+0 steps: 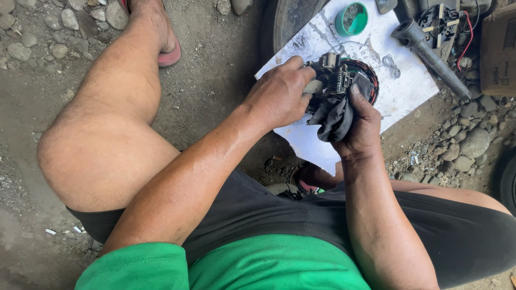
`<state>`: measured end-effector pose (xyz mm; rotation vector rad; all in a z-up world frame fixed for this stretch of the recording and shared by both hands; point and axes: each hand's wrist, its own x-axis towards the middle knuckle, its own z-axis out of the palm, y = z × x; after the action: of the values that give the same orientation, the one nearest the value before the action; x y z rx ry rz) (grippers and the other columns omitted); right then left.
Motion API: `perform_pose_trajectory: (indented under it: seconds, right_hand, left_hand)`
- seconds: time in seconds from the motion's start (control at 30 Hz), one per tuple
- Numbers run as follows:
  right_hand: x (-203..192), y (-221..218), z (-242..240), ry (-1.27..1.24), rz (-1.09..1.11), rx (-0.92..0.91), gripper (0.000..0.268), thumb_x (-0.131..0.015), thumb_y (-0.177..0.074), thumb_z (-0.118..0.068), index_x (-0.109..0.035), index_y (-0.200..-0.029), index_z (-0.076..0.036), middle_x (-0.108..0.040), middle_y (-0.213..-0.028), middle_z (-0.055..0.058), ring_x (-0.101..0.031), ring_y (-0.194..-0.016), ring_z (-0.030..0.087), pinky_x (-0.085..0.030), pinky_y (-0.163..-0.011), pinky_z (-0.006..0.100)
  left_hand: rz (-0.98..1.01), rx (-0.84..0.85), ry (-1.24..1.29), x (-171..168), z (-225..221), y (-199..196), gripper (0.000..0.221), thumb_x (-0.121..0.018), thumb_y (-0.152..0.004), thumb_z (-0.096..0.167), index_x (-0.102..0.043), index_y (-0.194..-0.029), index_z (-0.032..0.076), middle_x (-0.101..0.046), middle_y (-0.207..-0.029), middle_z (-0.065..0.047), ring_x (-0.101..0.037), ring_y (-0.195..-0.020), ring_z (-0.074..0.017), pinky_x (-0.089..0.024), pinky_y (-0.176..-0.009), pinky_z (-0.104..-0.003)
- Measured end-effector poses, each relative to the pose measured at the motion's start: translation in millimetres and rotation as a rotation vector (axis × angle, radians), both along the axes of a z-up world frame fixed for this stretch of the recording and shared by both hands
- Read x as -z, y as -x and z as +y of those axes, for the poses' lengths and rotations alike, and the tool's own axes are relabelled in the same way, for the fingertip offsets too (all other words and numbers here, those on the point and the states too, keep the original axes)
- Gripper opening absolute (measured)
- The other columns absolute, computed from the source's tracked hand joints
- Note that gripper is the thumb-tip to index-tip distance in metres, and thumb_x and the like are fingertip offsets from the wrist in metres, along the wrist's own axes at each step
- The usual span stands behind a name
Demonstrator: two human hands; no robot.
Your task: Soldering wires and assembling components of an alternator stator on the ground.
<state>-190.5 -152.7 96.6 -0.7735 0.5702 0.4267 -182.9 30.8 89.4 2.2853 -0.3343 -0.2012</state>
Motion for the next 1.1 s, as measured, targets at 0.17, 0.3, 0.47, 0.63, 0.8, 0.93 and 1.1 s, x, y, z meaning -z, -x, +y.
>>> perform_pose_trajectory:
  seconds: [0.17, 0.3, 0.47, 0.63, 0.8, 0.93, 1.1]
  right_hand:
    - [8, 1, -3, 0.008, 0.01, -0.002, 0.03, -0.069, -0.093, -0.025, -0.068, -0.104, 0.002, -0.073, -0.086, 0.016, -0.076, -0.072, 0.029, -0.065, -0.074, 0.044]
    - [15, 0, -5, 0.019, -0.003, -0.007, 0.031, -0.068, -0.093, -0.025, -0.067, -0.108, 0.002, -0.074, -0.089, 0.017, -0.077, -0.076, 0.032, -0.065, -0.079, 0.048]
    - [11, -1, -3, 0.0, 0.009, 0.021, 0.03, -0.069, -0.092, -0.024, -0.067, -0.106, 0.002, -0.074, -0.088, 0.018, -0.077, -0.075, 0.033, -0.065, -0.078, 0.05]
    - [38, 0, -19, -0.031, 0.049, -0.017, 0.039, -0.068, -0.093, -0.027, -0.067, -0.121, 0.0, -0.076, -0.103, 0.016, -0.073, -0.09, 0.031, -0.06, -0.082, 0.047]
    - [40, -1, -17, -0.069, 0.029, 0.017, 0.04, -0.066, -0.093, -0.021, -0.065, -0.125, 0.002, -0.075, -0.111, 0.018, -0.073, -0.1, 0.03, -0.058, -0.096, 0.043]
    - [41, -1, -18, -0.051, 0.041, 0.016, 0.033, -0.067, -0.094, -0.024, -0.067, -0.115, 0.002, -0.075, -0.091, 0.014, -0.072, -0.074, 0.024, -0.06, -0.069, 0.036]
    - [40, -2, -14, -0.078, 0.005, 0.034, 0.037, -0.065, -0.093, -0.02, -0.064, -0.124, 0.001, -0.074, -0.111, 0.018, -0.072, -0.099, 0.03, -0.059, -0.094, 0.044]
  left_hand:
    - [-0.029, 0.014, -0.018, 0, 1, 0, 0.022, -0.074, -0.086, 0.007, -0.069, -0.106, -0.001, -0.059, -0.095, -0.016, -0.072, -0.082, -0.0434, -0.062, -0.072, -0.051]
    - [-0.016, 0.009, -0.013, 6, 1, -1, 0.023, -0.075, -0.086, 0.008, -0.069, -0.107, 0.0, -0.06, -0.095, -0.015, -0.072, -0.082, -0.0428, -0.062, -0.071, -0.05]
    - [-0.028, 0.021, -0.005, 5, 1, -4, 0.026, -0.076, -0.086, 0.006, -0.069, -0.11, -0.001, -0.06, -0.097, -0.016, -0.072, -0.083, -0.0436, -0.062, -0.072, -0.051]
    - [0.028, 0.04, -0.033, 19, -1, -7, 0.019, -0.075, -0.089, 0.013, -0.062, -0.101, 0.006, -0.051, -0.101, -0.011, -0.063, -0.083, -0.0405, -0.053, -0.066, -0.057]
    - [0.028, 0.039, -0.035, 17, 0, -9, 0.026, -0.076, -0.088, 0.015, -0.066, -0.109, 0.004, -0.054, -0.103, -0.011, -0.064, -0.089, -0.0395, -0.054, -0.072, -0.055]
    - [-0.001, 0.044, -0.03, 21, 0, -11, 0.026, -0.076, -0.085, 0.015, -0.066, -0.107, 0.006, -0.055, -0.104, -0.012, -0.064, -0.09, -0.04, -0.053, -0.076, -0.054]
    - [-0.022, 0.041, -0.025, 20, 1, -10, 0.032, -0.078, -0.087, 0.015, -0.065, -0.115, 0.003, -0.055, -0.106, -0.012, -0.064, -0.09, -0.039, -0.054, -0.075, -0.053]
